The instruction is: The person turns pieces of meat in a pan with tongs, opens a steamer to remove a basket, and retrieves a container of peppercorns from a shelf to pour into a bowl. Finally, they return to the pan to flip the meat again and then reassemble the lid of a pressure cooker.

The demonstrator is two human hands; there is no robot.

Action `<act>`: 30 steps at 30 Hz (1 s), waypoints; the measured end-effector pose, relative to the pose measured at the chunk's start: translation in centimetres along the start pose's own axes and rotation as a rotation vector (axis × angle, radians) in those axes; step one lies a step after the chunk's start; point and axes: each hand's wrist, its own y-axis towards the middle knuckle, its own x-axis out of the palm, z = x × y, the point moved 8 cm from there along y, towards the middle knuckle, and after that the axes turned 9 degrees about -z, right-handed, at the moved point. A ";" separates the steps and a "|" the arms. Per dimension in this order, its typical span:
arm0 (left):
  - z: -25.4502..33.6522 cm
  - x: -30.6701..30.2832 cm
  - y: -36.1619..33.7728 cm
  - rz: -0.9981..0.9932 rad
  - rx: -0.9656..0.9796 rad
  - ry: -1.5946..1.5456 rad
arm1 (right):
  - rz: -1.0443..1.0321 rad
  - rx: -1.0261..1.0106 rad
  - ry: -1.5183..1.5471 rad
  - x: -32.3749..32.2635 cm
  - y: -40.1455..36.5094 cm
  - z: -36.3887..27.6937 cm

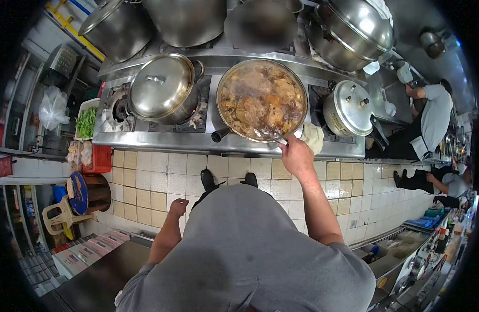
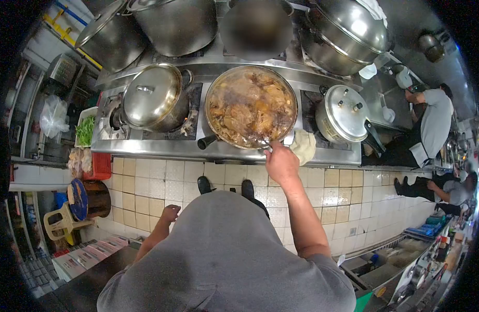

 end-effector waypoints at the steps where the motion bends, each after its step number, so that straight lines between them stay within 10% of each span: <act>1: 0.0 0.1 -0.4 -0.001 0.000 -0.004 | 0.008 -0.040 -0.015 0.0 0.1 -0.5; 14: -0.6 -1.6 3.5 0.113 0.110 0.065 | -0.077 -0.029 -0.230 3.2 5.1 -5.2; 23: -0.4 -0.6 0.9 0.036 -0.019 0.052 | 0.086 0.047 0.497 9.3 7.4 2.8; 30: -0.9 -0.7 0.9 0.034 0.001 0.027 | -0.195 0.436 1.443 12.2 5.0 1.3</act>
